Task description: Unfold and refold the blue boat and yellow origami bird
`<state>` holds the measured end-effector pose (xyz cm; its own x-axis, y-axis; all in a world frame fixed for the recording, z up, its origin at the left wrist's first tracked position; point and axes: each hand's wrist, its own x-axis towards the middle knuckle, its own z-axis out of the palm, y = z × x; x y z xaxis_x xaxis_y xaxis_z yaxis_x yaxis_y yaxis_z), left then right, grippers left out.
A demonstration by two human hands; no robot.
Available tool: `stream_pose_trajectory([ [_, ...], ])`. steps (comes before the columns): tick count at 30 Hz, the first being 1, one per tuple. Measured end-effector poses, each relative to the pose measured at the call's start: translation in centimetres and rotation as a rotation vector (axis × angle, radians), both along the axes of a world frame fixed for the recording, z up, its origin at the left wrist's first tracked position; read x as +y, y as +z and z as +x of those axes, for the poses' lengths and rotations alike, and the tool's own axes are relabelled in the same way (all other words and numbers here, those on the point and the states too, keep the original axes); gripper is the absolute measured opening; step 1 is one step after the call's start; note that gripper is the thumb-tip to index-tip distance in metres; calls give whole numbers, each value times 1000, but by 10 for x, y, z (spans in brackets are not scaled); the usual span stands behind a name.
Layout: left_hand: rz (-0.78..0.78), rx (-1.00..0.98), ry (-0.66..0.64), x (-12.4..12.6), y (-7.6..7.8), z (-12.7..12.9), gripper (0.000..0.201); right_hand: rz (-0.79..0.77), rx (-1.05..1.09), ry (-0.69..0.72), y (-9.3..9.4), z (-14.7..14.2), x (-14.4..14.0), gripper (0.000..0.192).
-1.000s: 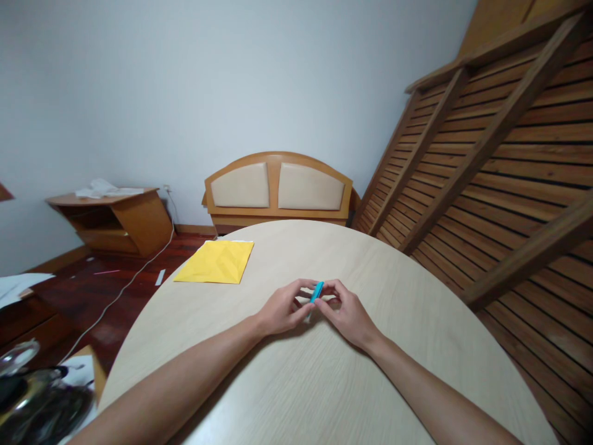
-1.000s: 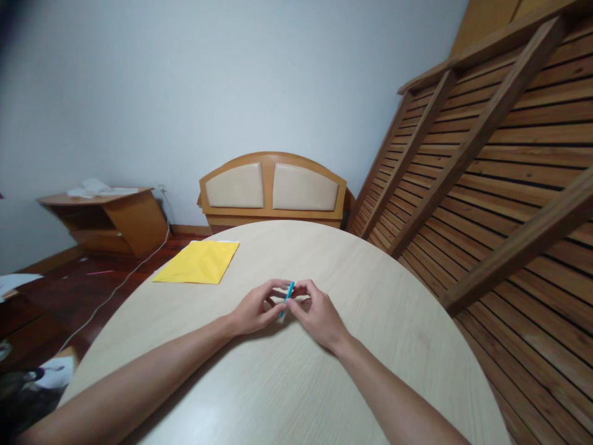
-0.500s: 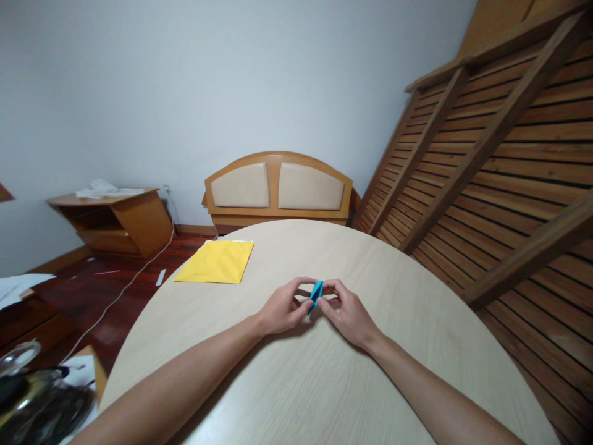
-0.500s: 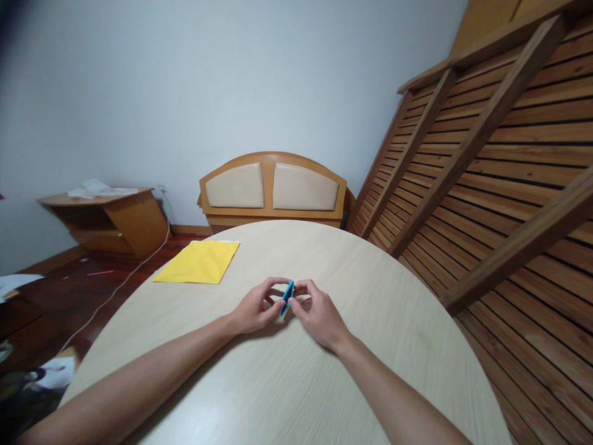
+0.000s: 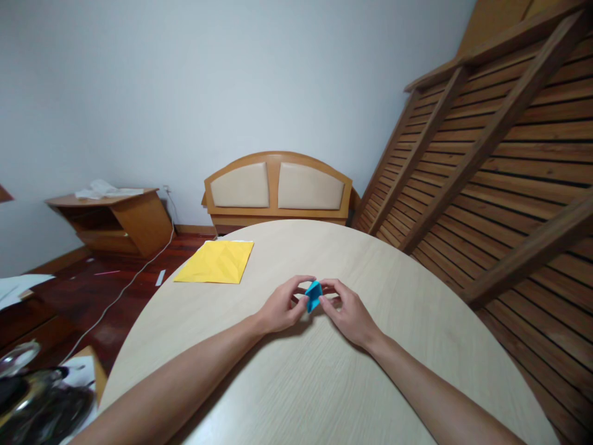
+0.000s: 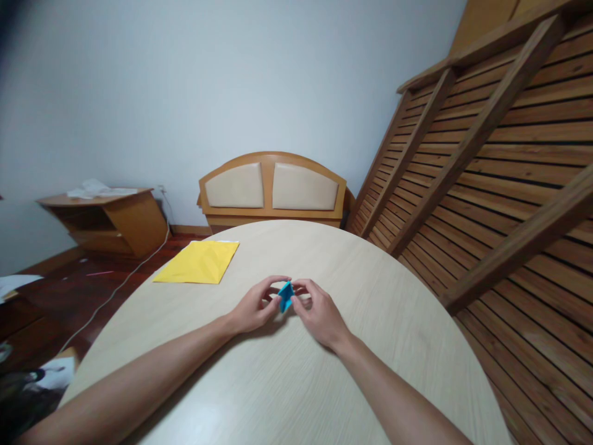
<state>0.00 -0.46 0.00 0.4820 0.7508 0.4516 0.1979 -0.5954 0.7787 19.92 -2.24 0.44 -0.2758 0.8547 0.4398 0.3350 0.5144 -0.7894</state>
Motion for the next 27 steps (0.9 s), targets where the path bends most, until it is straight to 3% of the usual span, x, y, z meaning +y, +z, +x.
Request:
stream_pose_trajectory([
  [27,22,-64,-16,2,-1,-2,45,142,-77,34,-3,7,6,45],
])
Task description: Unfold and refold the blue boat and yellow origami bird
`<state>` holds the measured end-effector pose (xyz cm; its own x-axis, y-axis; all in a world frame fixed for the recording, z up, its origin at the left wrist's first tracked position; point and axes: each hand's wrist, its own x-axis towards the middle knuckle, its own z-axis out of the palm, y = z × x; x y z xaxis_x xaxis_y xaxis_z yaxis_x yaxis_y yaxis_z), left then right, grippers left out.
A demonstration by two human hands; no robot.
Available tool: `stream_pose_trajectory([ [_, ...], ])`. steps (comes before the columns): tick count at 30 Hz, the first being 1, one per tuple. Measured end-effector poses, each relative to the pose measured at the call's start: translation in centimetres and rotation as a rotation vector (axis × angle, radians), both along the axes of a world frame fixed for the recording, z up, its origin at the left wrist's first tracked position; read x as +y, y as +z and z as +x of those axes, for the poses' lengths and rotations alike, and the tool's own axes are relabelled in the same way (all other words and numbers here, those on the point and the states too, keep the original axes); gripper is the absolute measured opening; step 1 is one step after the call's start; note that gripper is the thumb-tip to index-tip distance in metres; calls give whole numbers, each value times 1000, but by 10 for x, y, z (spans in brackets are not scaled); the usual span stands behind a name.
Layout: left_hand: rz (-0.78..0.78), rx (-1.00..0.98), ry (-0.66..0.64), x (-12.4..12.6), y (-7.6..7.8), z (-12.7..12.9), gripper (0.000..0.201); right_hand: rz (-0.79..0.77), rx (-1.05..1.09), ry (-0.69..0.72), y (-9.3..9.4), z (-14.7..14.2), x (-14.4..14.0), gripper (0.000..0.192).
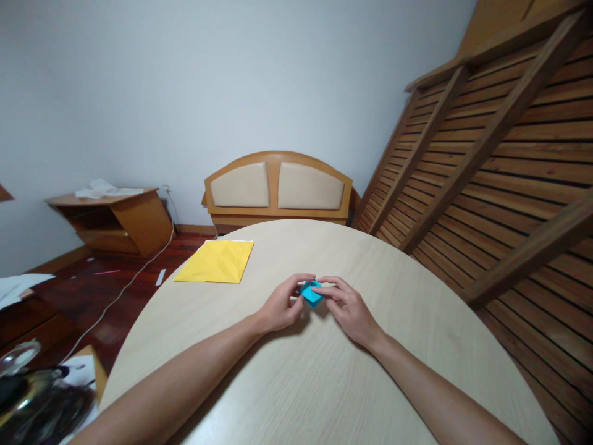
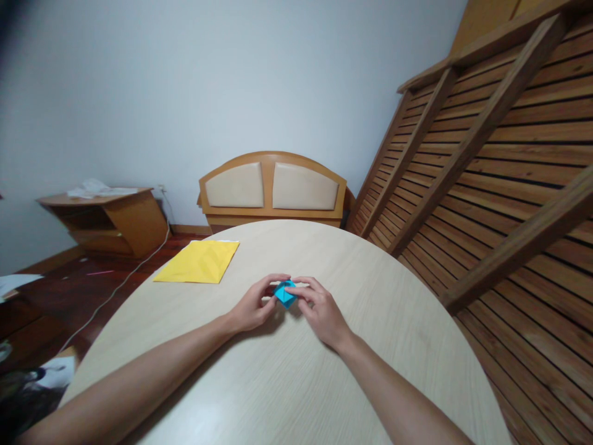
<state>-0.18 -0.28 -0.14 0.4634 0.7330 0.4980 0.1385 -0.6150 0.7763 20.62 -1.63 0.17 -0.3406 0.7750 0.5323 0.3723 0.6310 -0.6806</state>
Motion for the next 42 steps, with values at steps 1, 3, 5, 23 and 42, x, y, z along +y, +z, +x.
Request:
stream_pose_trajectory([
  [1,0,-1,-5,-1,1,0,45,6,-3,-2,0,0,0,46],
  [3,-17,-4,-10,-2,4,0,43,22,-9,-1,0,1,1,47],
  [5,-54,-11,-9,-4,7,0,39,32,-11,1,0,1,1,47],
  [23,-142,-73,9,1,2,0,42,-43,-9,16,4,-5,-4,33],
  [42,-160,-96,41,0,1,3,38,-293,15,1,-1,-7,-6,40],
])
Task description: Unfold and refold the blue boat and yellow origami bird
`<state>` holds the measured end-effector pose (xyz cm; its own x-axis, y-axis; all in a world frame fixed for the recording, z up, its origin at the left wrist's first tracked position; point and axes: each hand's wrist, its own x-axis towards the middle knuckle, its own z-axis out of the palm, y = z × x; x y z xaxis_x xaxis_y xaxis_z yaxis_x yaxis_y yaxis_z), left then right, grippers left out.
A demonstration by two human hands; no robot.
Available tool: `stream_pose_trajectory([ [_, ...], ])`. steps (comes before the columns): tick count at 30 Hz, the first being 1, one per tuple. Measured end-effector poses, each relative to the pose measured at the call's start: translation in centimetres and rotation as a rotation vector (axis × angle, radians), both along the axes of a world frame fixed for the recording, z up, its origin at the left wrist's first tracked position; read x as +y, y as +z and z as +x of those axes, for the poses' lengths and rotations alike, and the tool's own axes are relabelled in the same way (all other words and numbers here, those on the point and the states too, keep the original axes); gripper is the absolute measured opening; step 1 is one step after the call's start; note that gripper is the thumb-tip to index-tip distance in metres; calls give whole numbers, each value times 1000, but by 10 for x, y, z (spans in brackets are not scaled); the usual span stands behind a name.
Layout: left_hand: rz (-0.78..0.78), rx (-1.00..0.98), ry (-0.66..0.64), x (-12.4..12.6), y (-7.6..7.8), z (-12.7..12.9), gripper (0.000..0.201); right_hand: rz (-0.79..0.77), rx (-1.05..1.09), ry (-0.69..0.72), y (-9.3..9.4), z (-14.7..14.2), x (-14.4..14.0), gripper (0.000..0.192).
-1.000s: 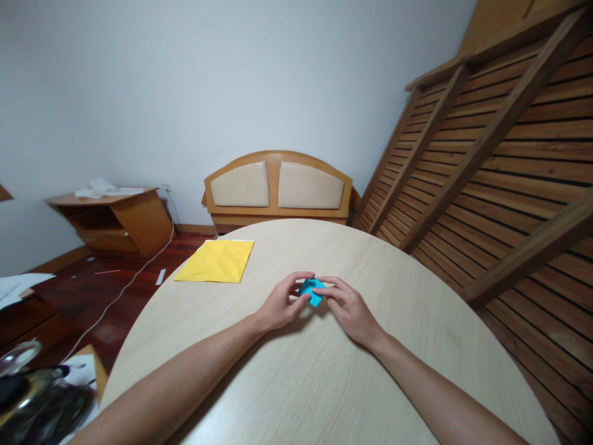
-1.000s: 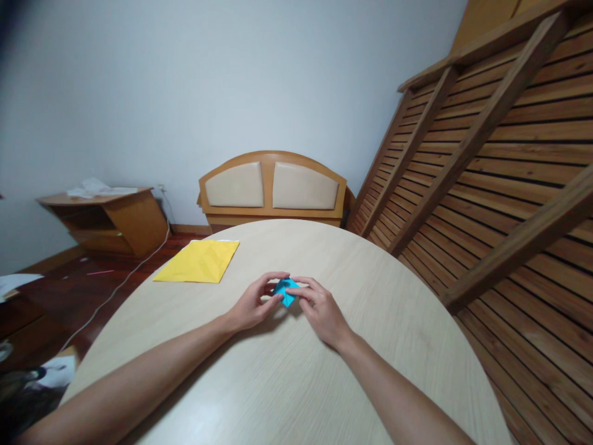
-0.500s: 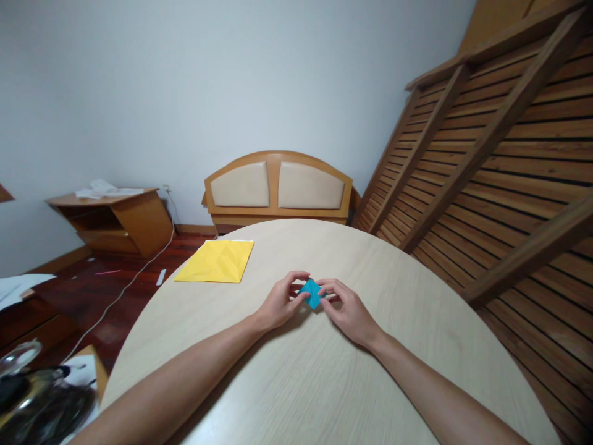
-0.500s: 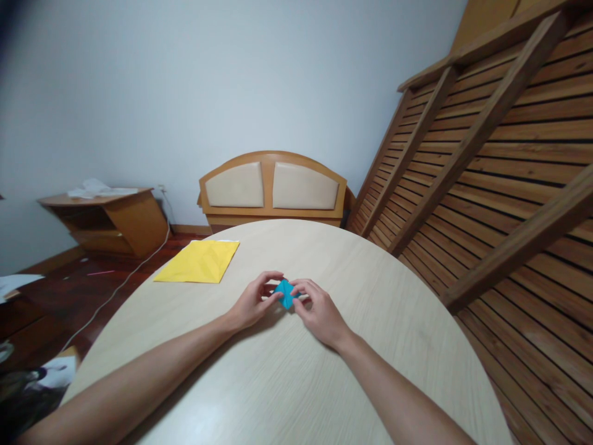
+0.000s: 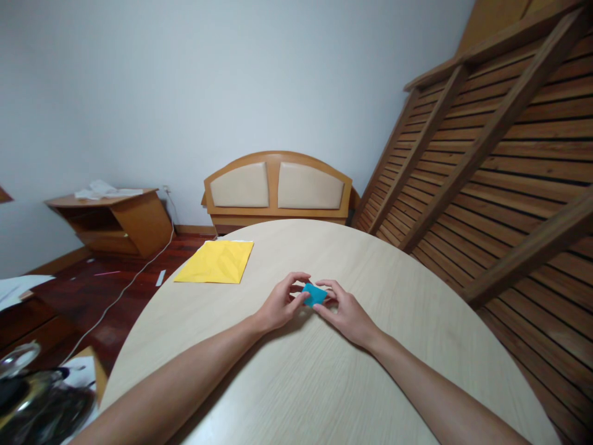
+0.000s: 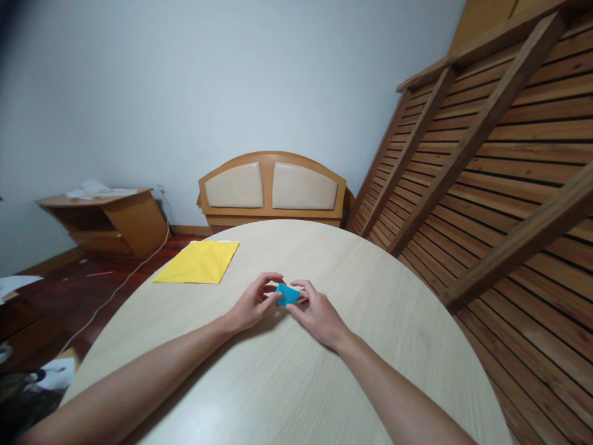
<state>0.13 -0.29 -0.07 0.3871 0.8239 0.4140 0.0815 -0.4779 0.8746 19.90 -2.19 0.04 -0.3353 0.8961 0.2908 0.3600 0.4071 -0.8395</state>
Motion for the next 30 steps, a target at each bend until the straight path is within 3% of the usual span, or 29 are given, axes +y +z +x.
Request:
stream_pose_trajectory([
  [5,-14,46,54,3,-1,0,40,23,41,1,-1,0,3,37],
  [13,56,244,41,2,4,0,23,31,81,24,-1,1,5,37],
  [30,1,201,22,6,1,-3,30,-33,34,16,4,0,3,35],
])
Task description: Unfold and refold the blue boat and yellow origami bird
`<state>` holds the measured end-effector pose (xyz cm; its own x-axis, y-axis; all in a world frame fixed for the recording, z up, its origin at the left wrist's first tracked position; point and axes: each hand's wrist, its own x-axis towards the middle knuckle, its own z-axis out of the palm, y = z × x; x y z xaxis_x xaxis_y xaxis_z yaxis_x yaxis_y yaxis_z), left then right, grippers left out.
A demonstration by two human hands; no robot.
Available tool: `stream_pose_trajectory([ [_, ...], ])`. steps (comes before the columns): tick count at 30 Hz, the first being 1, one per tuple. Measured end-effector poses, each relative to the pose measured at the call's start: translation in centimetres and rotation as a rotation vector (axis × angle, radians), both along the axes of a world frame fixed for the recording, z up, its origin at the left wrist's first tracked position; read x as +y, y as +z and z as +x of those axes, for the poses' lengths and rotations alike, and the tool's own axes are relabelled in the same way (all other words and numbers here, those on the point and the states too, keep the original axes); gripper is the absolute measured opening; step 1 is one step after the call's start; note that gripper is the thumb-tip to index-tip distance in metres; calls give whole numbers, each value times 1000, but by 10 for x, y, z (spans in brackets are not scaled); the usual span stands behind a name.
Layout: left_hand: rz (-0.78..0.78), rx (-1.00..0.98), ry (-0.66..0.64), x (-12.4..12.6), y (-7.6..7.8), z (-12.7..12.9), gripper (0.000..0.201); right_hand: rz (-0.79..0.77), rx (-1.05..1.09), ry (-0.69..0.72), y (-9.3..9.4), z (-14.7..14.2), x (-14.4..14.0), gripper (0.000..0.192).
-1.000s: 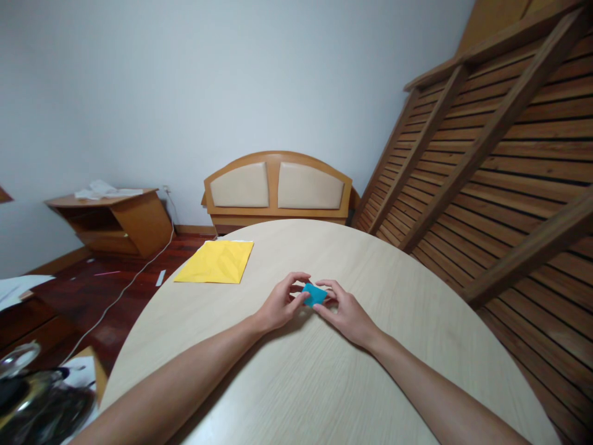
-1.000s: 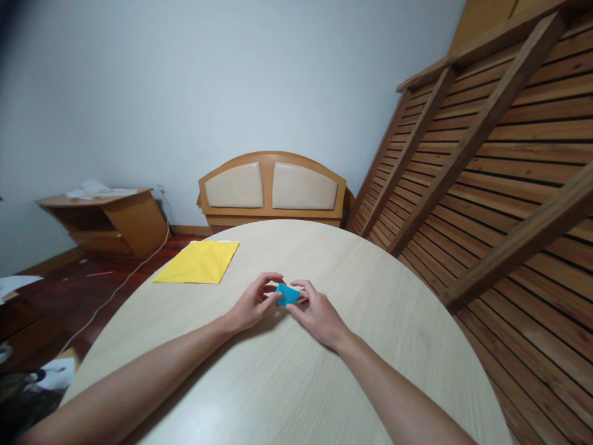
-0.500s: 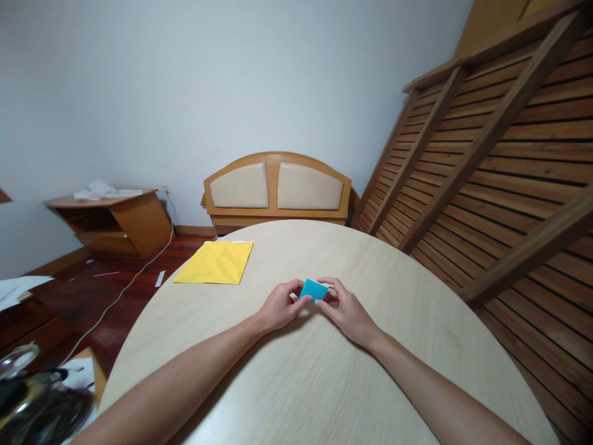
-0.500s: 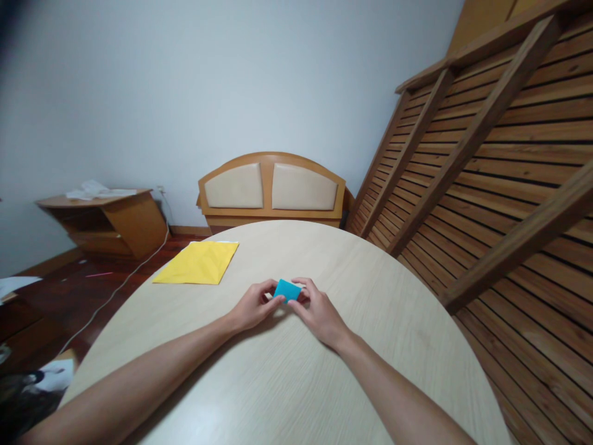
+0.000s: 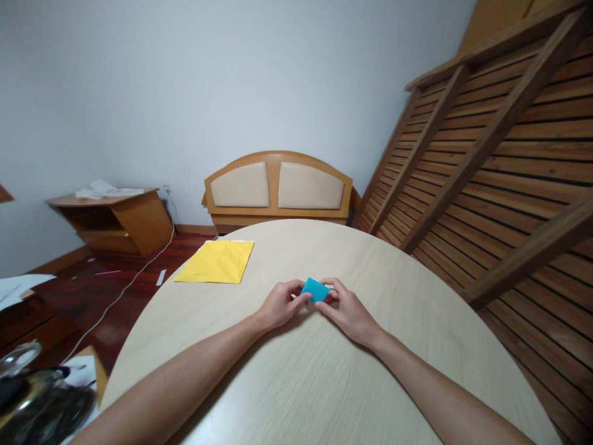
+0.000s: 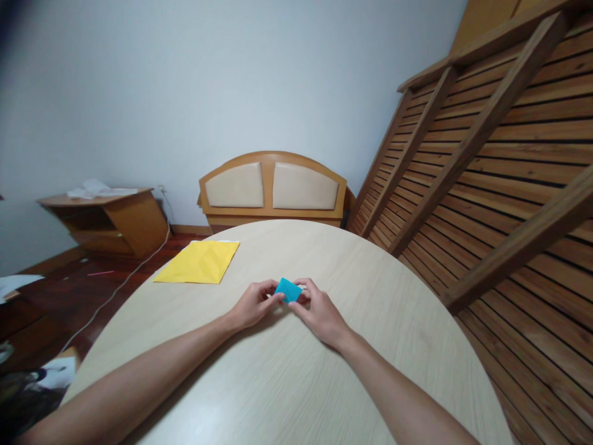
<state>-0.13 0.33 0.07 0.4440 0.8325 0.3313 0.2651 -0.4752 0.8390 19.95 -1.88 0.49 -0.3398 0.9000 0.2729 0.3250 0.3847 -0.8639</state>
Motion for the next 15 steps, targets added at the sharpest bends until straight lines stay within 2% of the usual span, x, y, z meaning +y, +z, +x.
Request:
stream_pose_trajectory([
  [6,113,149,13,-2,1,-2,29,30,-29,3,-5,1,1,29],
  [10,231,290,14,-4,1,-4,28,123,-52,-47,-3,2,1,18],
  [15,356,340,4,-5,2,-4,29,257,-136,-97,2,3,-1,12],
])
